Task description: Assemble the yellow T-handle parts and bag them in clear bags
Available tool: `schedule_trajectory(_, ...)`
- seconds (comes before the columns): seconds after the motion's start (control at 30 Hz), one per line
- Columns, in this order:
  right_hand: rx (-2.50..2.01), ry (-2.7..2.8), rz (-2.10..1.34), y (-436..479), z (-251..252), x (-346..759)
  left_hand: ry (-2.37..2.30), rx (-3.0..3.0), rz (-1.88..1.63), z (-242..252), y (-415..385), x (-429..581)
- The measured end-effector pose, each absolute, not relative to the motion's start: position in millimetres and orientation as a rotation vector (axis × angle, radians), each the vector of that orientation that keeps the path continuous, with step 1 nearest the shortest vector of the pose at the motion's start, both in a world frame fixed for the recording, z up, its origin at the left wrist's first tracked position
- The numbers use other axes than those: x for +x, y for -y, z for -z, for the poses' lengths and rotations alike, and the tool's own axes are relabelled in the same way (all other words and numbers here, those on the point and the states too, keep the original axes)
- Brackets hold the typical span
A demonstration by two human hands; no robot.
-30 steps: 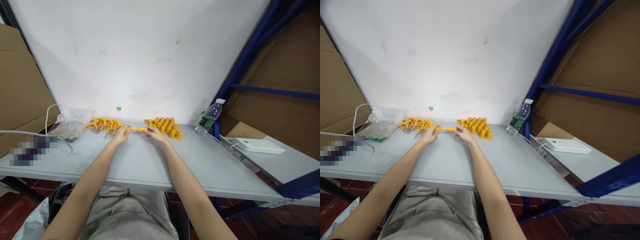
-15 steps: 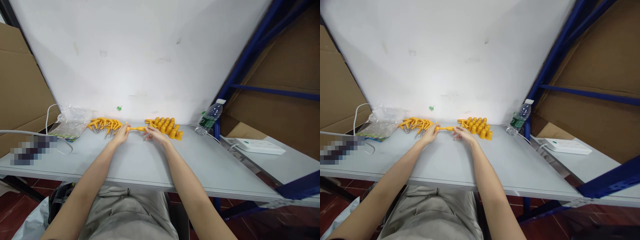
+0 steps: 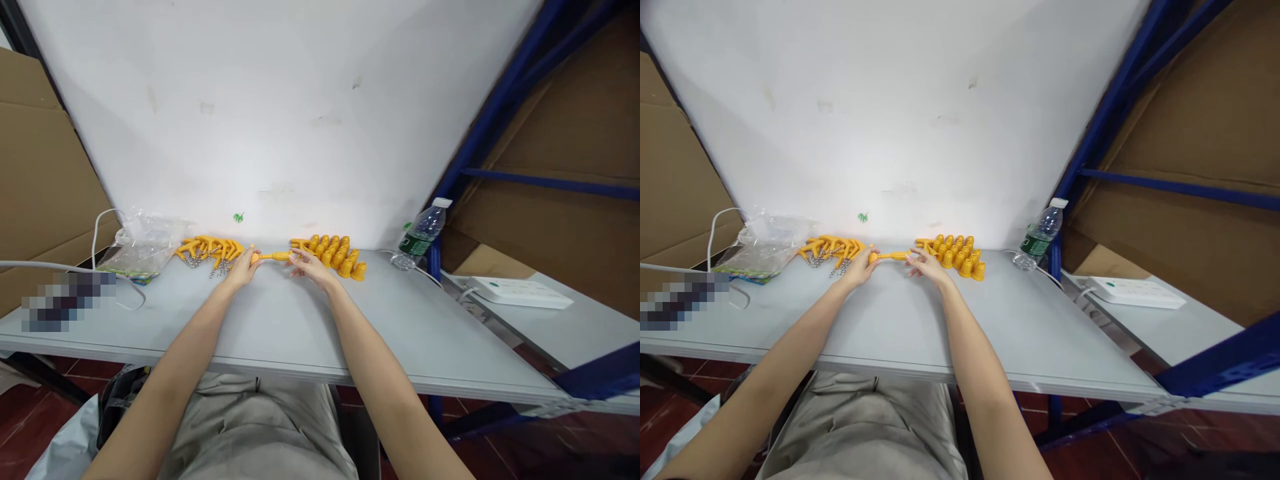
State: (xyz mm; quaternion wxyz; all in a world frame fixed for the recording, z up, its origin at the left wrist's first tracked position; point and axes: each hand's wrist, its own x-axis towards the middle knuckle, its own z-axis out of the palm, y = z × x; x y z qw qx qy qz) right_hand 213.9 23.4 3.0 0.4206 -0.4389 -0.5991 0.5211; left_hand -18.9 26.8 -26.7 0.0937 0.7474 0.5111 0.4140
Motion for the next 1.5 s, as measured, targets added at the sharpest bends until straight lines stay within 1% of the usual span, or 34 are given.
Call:
schedule_trajectory(0.27,-1.005,1.503,-1.246,-28.4,2.2,214.3,-1.501,2.208,-1.226,24.7,-25.2,-19.5)
schedule_trajectory(0.93,-1.028,1.509,-1.235,-27.0,0.4,210.4,-1.499,2.211,-1.215,22.8,-21.8,-17.2)
schedule_trajectory(1.5,-1.09,1.392,-1.304,-26.8,0.9,201.5,-1.467,2.227,-1.217,22.7,-21.5,-16.1)
